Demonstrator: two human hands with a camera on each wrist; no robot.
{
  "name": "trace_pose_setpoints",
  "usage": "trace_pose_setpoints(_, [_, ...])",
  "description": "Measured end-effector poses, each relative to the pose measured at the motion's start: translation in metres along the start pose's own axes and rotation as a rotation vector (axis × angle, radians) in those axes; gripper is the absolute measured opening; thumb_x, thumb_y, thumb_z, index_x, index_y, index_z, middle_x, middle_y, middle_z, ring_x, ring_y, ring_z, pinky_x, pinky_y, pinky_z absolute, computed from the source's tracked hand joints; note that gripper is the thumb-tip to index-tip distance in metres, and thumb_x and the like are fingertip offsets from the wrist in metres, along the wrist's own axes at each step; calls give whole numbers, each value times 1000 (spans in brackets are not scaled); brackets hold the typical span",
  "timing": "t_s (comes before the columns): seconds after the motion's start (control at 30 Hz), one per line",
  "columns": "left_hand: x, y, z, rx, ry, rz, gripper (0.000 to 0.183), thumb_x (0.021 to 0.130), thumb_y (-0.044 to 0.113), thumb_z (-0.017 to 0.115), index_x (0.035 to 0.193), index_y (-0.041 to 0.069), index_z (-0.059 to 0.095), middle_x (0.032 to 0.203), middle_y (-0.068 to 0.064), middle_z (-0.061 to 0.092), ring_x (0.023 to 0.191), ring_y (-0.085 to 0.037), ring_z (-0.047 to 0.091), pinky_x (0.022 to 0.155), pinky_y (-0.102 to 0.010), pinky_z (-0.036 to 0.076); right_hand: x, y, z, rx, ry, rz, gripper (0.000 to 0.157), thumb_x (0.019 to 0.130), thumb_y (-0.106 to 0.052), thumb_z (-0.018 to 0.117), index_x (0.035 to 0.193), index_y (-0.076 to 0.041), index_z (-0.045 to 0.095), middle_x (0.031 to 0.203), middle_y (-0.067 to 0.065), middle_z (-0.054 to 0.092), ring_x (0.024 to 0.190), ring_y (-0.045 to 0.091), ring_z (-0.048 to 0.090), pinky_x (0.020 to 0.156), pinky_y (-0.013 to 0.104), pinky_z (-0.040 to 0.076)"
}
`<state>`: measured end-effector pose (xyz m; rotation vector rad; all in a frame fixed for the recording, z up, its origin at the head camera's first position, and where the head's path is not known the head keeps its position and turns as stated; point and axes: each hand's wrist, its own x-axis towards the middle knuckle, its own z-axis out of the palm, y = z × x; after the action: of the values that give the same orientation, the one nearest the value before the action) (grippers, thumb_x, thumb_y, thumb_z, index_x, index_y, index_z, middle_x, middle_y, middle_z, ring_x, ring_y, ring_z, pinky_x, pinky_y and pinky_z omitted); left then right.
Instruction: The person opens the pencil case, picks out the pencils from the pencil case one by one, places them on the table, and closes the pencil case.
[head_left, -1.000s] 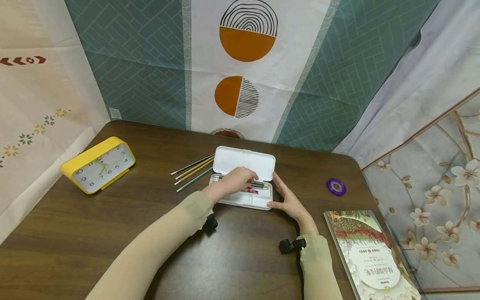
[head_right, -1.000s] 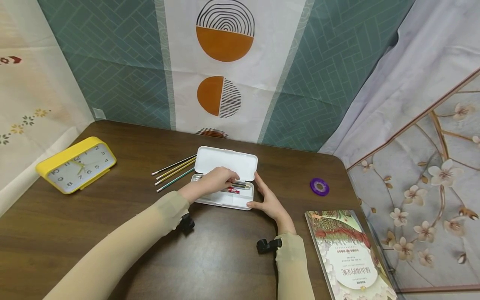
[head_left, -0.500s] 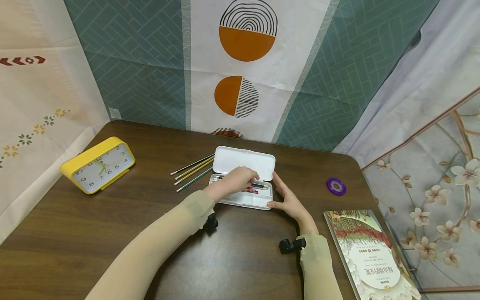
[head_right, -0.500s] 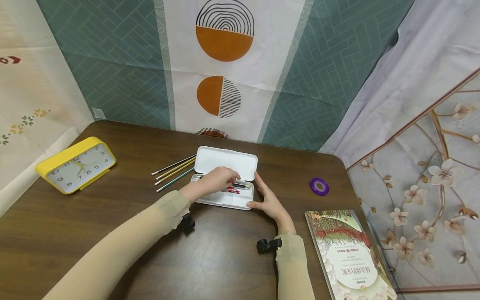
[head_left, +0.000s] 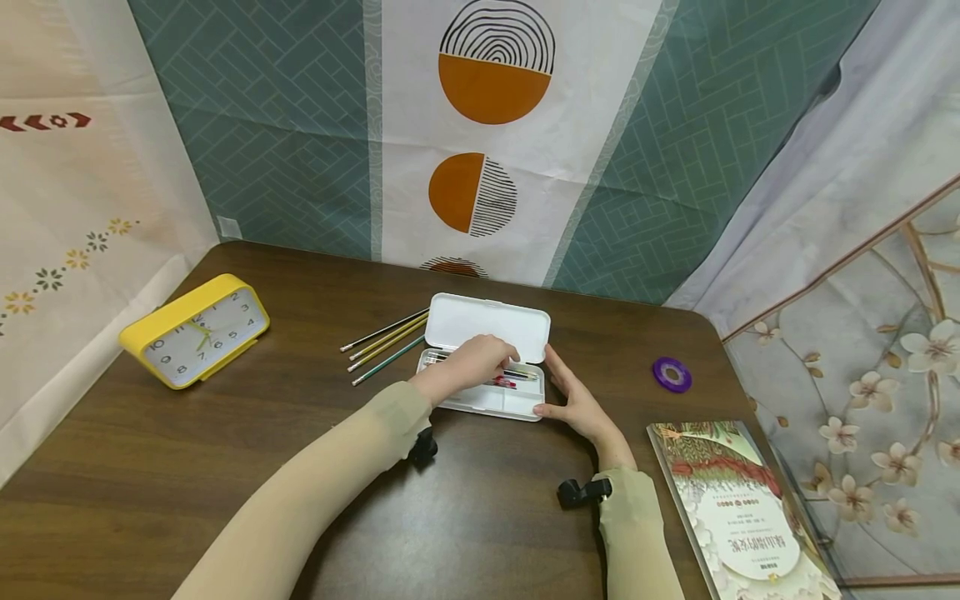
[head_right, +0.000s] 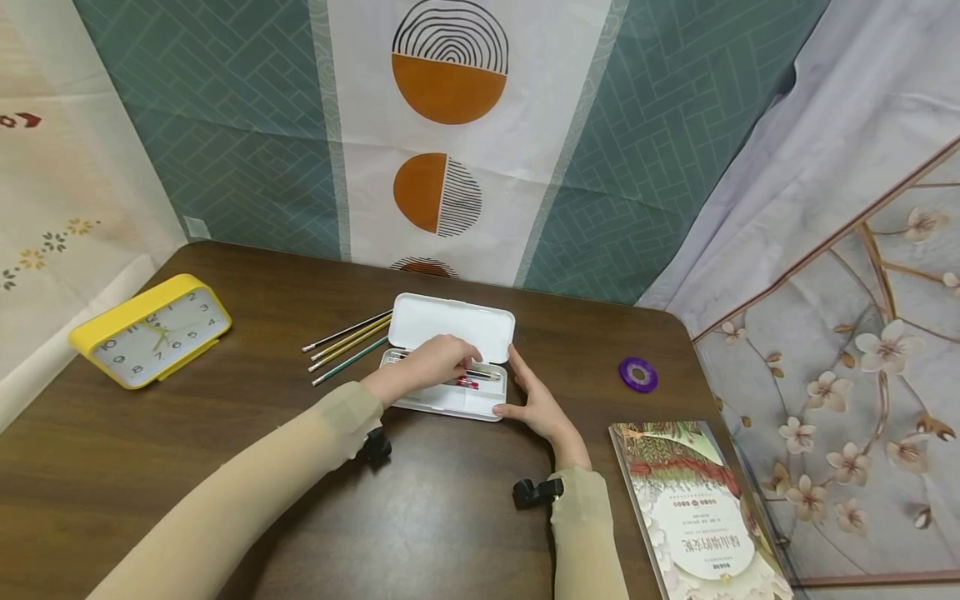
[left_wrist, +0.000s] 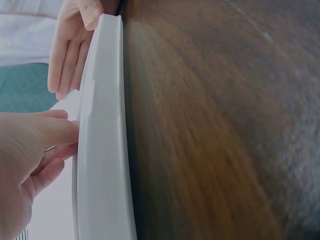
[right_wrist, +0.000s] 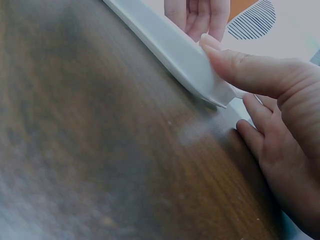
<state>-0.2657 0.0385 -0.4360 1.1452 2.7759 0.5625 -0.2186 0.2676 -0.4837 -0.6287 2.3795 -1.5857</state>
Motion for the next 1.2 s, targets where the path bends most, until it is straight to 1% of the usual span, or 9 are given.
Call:
trace_pose_setpoints(0.43, [-2, 3, 2, 68, 14, 2, 24, 89, 0, 64, 109, 9, 74, 96, -2, 75, 93, -18, 68, 89, -34, 53, 0, 0, 0, -8, -2, 2, 102, 81, 0, 76, 157, -6, 9, 165, 15, 6, 151, 35, 6, 118, 59, 14])
trace_pose_setpoints(0.67, [-3, 4, 2, 89, 28, 0, 25, 87, -1, 64, 108, 10, 74, 95, -1, 75, 92, -18, 69, 86, -34, 54, 0, 0, 0, -10, -3, 2, 102, 81, -1, 76, 157, -6, 9, 165, 14, 6, 151, 35, 7, 119, 58, 14])
trace_pose_setpoints(0.77, [-3, 5, 2, 86, 22, -2, 25, 88, 0, 63, 109, 9, 73, 95, -2, 74, 88, -17, 67, 85, -33, 54, 0, 0, 0, -15, -2, 2, 102, 81, -1, 76, 157, -6, 9, 165, 14, 6, 151, 35, 7, 118, 59, 14])
trace_pose_setpoints(0.87, [-3, 4, 2, 79, 28, 3, 26, 90, 1, 63, 112, 8, 72, 99, -3, 74, 88, -16, 66, 86, -33, 53, 1, 0, 0, -18, 0, 2, 102, 81, -1, 76, 157, -6, 9, 165, 15, 6, 151, 35, 7, 118, 59, 15])
trace_pose_setpoints(0.97, [-4, 2, 3, 81, 52, 22, 26, 91, 3, 62, 115, 6, 71, 100, -4, 74, 89, -17, 67, 87, -33, 53, 1, 0, 0, -15, 0, 6, 102, 81, 0, 76, 157, -6, 9, 165, 14, 6, 151, 35, 7, 119, 58, 15])
trace_pose_setpoints(1.07, [-4, 1, 3, 74, 80, 40, 28, 91, 3, 61, 117, 6, 70, 97, -3, 74, 87, -16, 67, 85, -32, 53, 0, -1, 0, -8, 2, 11, 102, 80, 0, 76, 157, -6, 9, 165, 14, 6, 152, 34, 7, 119, 57, 14])
trace_pose_setpoints(1.2, [-6, 1, 0, 8, 105, 42, 29, 91, 4, 62, 120, 6, 68, 94, -2, 73, 86, -14, 66, 84, -31, 53, 0, 0, 0, -9, 2, 11, 102, 81, -1, 76, 158, -7, 9, 165, 14, 6, 151, 34, 7, 119, 58, 14])
